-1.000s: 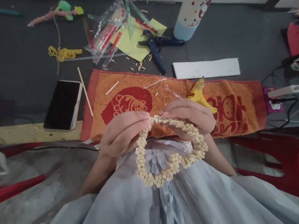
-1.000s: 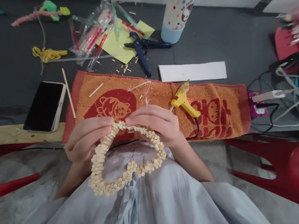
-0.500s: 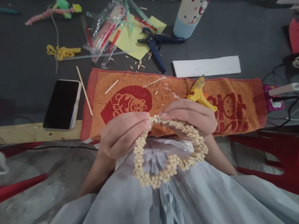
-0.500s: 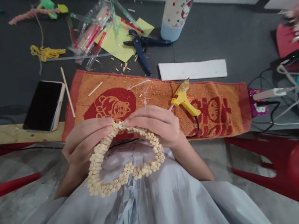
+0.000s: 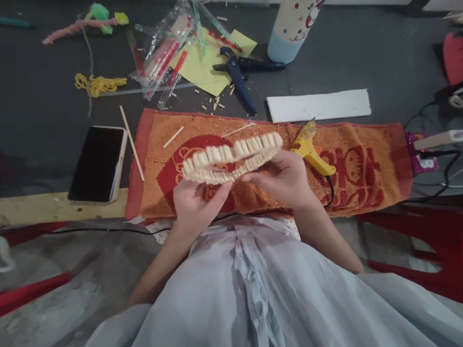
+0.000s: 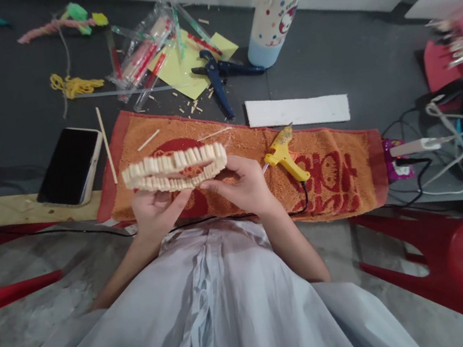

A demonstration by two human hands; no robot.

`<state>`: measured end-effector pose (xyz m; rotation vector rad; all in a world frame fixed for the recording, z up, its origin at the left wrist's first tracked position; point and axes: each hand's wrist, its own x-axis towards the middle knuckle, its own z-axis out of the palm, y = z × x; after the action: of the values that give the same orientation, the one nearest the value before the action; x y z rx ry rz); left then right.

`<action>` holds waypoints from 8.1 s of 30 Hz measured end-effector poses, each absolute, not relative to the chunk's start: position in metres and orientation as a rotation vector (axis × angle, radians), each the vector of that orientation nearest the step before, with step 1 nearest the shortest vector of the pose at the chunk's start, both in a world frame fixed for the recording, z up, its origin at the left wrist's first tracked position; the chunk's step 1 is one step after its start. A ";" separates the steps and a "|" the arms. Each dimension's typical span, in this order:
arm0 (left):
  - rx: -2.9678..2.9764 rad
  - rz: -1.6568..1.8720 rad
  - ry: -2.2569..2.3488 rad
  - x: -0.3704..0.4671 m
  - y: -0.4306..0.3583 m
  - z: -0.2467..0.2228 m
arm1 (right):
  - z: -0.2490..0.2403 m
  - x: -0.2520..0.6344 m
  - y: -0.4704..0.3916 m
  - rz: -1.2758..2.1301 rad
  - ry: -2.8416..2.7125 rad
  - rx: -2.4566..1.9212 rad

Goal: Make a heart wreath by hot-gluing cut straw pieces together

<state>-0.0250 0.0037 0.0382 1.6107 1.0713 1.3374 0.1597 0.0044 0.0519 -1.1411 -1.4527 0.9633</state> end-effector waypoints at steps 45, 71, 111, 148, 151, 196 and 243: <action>0.675 1.017 0.939 0.006 0.021 0.033 | 0.026 0.152 0.010 1.225 -0.902 -1.255; 1.076 1.006 0.891 0.012 0.033 0.038 | 0.038 0.164 0.004 1.151 -0.872 -1.264; 0.846 1.040 0.973 0.003 0.027 0.044 | 0.066 0.151 0.003 1.182 -0.847 -1.275; 0.941 1.034 0.975 -0.007 0.018 0.056 | 0.068 0.148 -0.008 1.172 -0.839 -1.193; 0.922 1.022 0.978 -0.006 0.018 0.055 | 0.065 0.148 -0.008 1.174 -0.832 -1.201; 0.934 0.976 0.929 0.004 0.013 0.037 | 0.033 0.145 -0.006 1.263 -0.688 -1.094; 0.770 1.055 1.100 0.009 0.012 0.046 | 0.042 0.143 -0.005 1.384 -0.578 -1.104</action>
<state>0.0090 0.0120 0.0459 0.7695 1.1000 1.0549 0.1427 -0.0046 0.0422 -1.1041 -0.5784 1.3836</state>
